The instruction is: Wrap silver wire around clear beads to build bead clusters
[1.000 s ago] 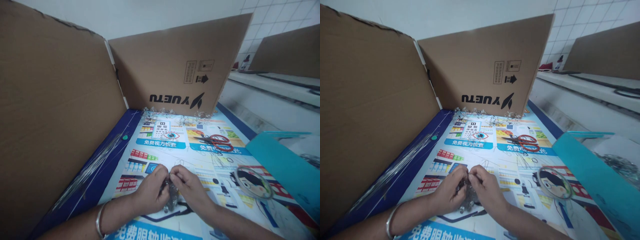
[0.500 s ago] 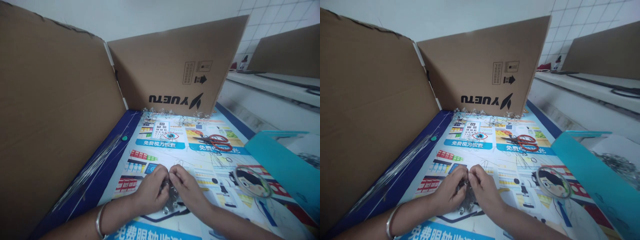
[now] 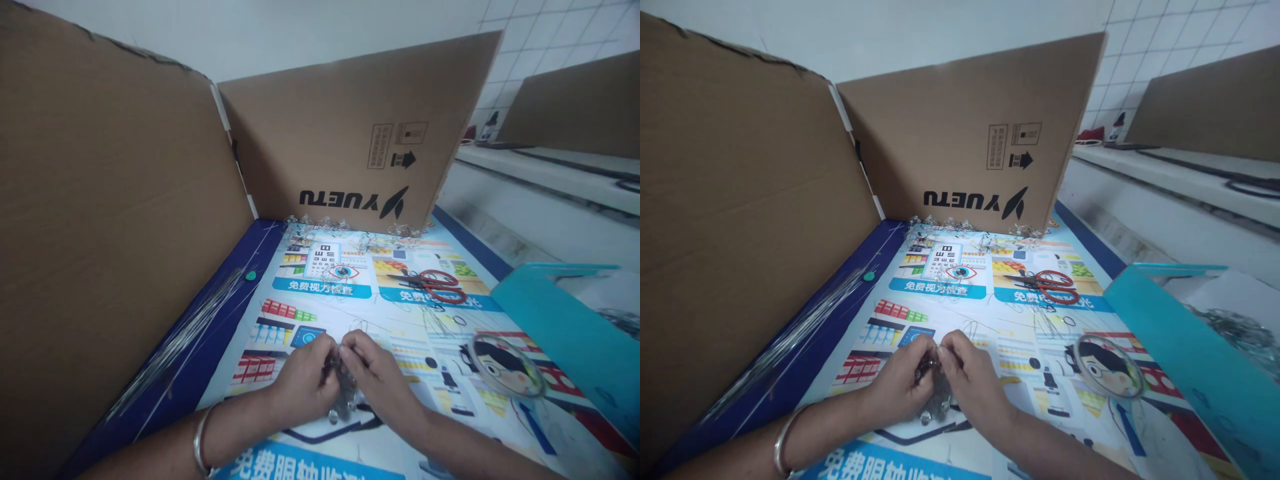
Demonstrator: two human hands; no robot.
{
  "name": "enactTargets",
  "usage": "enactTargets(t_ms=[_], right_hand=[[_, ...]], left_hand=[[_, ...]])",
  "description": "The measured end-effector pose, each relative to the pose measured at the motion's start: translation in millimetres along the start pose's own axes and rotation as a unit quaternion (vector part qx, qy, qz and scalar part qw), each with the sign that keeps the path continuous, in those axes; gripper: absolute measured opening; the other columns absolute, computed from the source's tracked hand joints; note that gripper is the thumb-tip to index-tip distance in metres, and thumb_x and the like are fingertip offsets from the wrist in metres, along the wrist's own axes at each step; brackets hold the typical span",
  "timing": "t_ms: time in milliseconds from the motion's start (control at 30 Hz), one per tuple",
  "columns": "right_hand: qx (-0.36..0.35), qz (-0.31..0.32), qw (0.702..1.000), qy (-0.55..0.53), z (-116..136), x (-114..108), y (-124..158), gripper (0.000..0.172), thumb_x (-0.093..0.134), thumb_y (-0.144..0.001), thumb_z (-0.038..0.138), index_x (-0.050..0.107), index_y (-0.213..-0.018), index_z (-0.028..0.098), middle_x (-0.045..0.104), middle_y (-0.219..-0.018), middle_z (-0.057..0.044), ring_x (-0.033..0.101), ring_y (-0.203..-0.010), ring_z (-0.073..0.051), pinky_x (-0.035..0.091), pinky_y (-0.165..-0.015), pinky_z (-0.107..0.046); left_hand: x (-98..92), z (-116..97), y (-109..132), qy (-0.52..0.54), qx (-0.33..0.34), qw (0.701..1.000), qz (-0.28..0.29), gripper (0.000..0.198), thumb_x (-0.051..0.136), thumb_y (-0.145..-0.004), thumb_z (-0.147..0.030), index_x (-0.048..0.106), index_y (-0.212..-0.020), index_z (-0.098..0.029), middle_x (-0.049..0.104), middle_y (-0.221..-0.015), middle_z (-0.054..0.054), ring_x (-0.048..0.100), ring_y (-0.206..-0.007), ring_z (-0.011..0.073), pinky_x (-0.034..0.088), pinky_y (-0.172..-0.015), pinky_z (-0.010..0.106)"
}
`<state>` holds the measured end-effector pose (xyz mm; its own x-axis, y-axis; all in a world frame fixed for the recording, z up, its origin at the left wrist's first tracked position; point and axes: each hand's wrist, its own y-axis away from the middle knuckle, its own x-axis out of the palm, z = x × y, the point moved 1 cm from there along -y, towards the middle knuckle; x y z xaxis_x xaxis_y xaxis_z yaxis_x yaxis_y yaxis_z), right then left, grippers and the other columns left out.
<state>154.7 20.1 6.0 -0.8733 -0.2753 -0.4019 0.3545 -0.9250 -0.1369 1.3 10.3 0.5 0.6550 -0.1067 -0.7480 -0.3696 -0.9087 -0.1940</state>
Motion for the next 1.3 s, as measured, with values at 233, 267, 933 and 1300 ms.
enactTargets(t_ms=[233, 267, 933, 1300], right_hand=[[-0.013, -0.005, 1.000, -0.004, 3.0, -9.2, -4.4, 0.020, 0.047, -0.088, 0.032, 0.053, -0.073, 0.020, 0.052, -0.068, 0.003, 0.048, -0.066, -0.013, 0.037, -0.060, -0.024], [-0.010, -0.003, 1.000, -0.012, 3.0, -9.7, -4.9, 0.019, 0.048, -0.087, 0.032, 0.054, -0.074, 0.019, 0.053, -0.068, 0.003, 0.049, -0.066, -0.013, 0.038, -0.060, -0.024], [0.041, 0.014, 0.994, -0.096, 3.9, -7.2, -7.1, 0.018, 0.051, -0.084, 0.033, 0.053, -0.073, 0.019, 0.049, -0.062, 0.004, 0.045, -0.059, -0.011, 0.036, -0.055, -0.022], [0.038, 0.020, 0.992, -0.116, 12.7, -9.5, -13.5, 0.017, 0.054, -0.081, 0.032, 0.053, -0.070, 0.019, 0.048, -0.062, 0.004, 0.044, -0.060, -0.012, 0.036, -0.056, -0.023]], left_hand=[[0.4, 2.3, -2.6, 0.022, -0.007, 1.000, -0.014, 0.015, 0.045, -0.071, -0.008, 0.044, -0.082, -0.020, 0.054, -0.069, -0.001, 0.051, -0.061, 0.0142, 0.037, -0.055, 0.024], [0.1, 2.2, -2.9, 0.024, -0.009, 1.000, -0.014, 0.015, 0.046, -0.072, -0.009, 0.044, -0.081, -0.020, 0.055, -0.069, -0.001, 0.051, -0.060, 0.0138, 0.037, -0.055, 0.024], [1.1, 0.6, -2.7, 0.019, -0.029, 0.999, -0.017, 0.010, 0.051, -0.073, -0.013, 0.045, -0.077, -0.020, 0.056, -0.070, -0.001, 0.053, -0.063, 0.0147, 0.039, -0.057, 0.024], [2.8, 1.8, -3.4, 0.017, -0.060, 0.998, -0.002, 0.013, 0.052, -0.073, -0.015, 0.040, -0.076, -0.020, 0.054, -0.070, -0.001, 0.051, -0.063, 0.0156, 0.036, -0.056, 0.025]])
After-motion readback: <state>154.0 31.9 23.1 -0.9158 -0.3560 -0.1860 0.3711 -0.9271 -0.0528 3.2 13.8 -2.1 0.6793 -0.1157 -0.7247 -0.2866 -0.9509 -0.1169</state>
